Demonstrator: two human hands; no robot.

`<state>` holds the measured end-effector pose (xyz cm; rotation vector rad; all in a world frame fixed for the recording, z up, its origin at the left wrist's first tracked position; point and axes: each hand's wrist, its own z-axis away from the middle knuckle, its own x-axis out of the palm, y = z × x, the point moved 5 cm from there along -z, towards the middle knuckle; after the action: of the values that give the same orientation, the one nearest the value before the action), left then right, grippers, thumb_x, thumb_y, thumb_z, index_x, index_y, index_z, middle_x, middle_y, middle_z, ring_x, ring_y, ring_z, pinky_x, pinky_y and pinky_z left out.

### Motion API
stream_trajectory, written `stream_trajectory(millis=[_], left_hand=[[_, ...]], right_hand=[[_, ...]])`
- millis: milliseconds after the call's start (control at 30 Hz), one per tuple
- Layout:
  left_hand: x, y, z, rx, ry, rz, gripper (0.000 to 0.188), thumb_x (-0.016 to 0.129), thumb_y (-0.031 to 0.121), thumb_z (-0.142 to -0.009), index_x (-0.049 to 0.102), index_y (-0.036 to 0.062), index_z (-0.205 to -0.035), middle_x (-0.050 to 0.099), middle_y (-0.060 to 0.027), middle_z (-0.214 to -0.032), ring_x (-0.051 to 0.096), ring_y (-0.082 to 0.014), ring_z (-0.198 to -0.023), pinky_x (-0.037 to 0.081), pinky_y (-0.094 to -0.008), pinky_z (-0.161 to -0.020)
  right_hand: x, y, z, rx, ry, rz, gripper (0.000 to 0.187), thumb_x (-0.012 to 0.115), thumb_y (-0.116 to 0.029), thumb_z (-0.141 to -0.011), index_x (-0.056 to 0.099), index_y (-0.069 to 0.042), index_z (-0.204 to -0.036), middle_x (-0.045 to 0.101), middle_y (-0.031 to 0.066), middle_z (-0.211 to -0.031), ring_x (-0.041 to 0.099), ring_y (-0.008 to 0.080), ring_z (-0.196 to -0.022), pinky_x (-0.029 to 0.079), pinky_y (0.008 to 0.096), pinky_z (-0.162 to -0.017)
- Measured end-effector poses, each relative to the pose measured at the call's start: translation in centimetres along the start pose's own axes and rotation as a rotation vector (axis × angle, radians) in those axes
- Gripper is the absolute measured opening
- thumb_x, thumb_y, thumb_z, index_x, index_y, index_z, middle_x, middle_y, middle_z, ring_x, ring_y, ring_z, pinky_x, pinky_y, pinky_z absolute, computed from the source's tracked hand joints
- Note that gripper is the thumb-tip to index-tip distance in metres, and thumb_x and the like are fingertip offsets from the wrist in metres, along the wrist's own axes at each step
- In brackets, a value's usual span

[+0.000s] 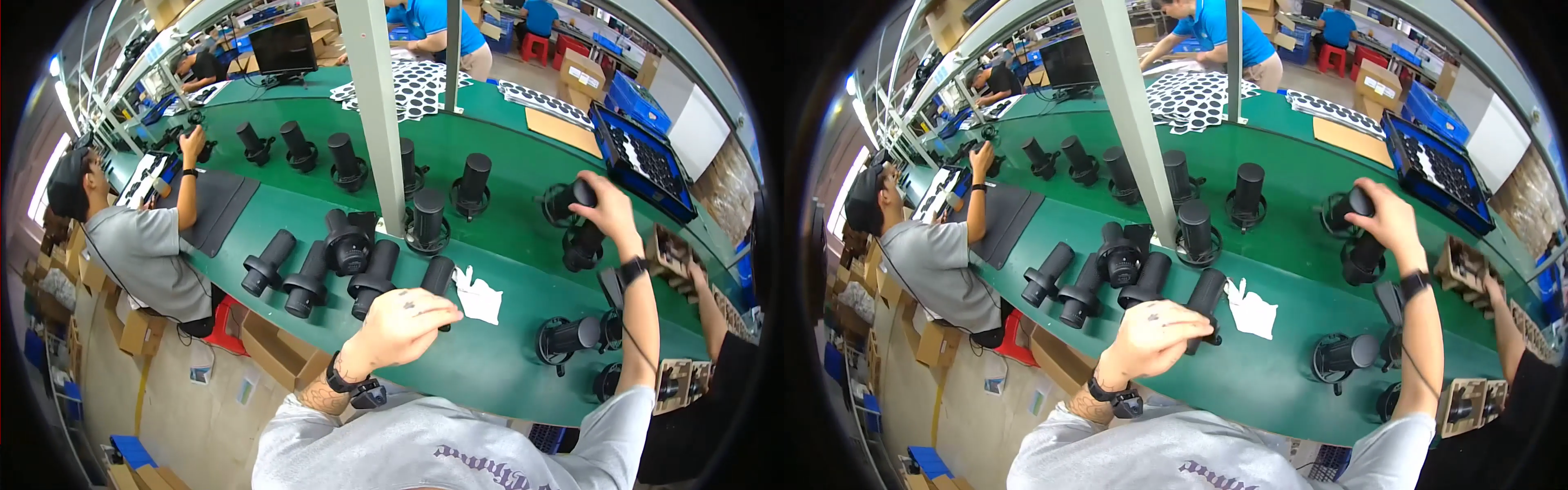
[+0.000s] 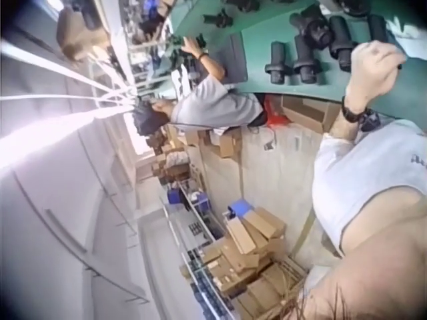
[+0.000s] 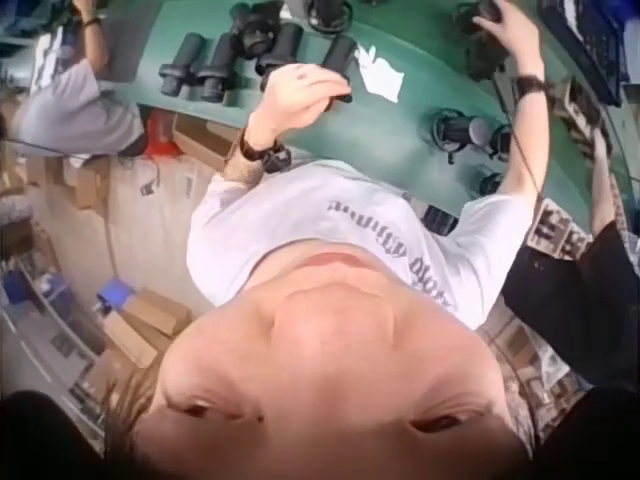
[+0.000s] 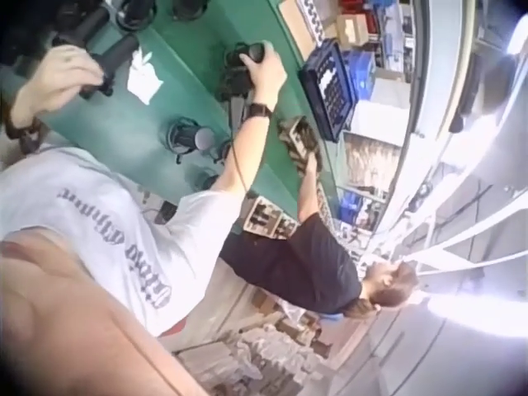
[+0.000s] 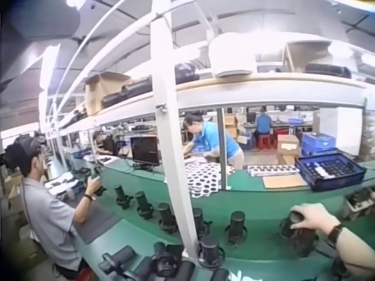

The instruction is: The person picks up a microphone and a shock mount, fits the microphone into the mount, and rotates it before placing the assembly into a cardboard tray. This process is repeated multiple times with other microphones and mounts.

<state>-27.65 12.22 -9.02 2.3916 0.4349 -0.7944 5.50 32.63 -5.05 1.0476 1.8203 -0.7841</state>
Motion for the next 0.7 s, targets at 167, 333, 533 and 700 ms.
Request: stream_trajectory(millis=[167,333,533,700], left_hand=[[-0.9,0.0,-3.1,-0.276,0.201,0.32,0.049,0.069,-0.002,-0.074,0.058,0.0018,-0.122,0.057,-0.0153,-0.122,0.066,-0.0213,-0.095,0.057,-0.0303,-0.077],[-0.5,3.2,-5.5,-0.111,0.303,0.66,0.098,0.085,0.021,-0.064,0.03,-0.0034,-0.141,0.042,-0.0231,-0.137,0.063,-0.0242,-0.095,0.059,-0.0294,-0.066],[0.2,6.9,-7.2,0.046,0.144,0.403,0.072,0.088,0.003,-0.056,0.054,-0.0039,-0.119,0.049,-0.0204,-0.121,0.062,-0.0127,-0.072,0.057,-0.0244,-0.06],[-0.1,8.0,-6.9,0.103,0.116,0.254,0.068,0.092,0.011,-0.051,0.06,0.0063,-0.11,0.053,-0.013,-0.113,0.059,-0.0167,-0.076,0.052,-0.028,-0.062]], right_hand=[[-10.9,-3.8,4.7,0.162,0.324,-0.709,0.057,0.071,-0.019,-0.08,0.049,-0.007,-0.131,0.06,0.0054,-0.1,0.059,0.0132,-0.082,0.049,0.0253,-0.074],[-12.4,-10.1,12.1,0.274,0.529,-1.088,0.088,0.08,-0.052,-0.067,0.047,0.002,-0.128,0.058,0.0065,-0.105,0.059,0.0126,-0.092,0.047,0.0249,-0.081],[-4.4,-10.9,18.4,0.506,0.622,-1.659,0.089,0.078,-0.05,-0.072,0.04,0.005,-0.132,0.06,0.0119,-0.102,0.064,0.0169,-0.086,0.053,0.027,-0.077],[-2.6,-11.2,17.8,0.43,0.462,-1.855,0.083,0.071,-0.041,-0.08,0.034,0.007,-0.136,0.061,0.0131,-0.098,0.066,0.0181,-0.076,0.056,0.0272,-0.066]])
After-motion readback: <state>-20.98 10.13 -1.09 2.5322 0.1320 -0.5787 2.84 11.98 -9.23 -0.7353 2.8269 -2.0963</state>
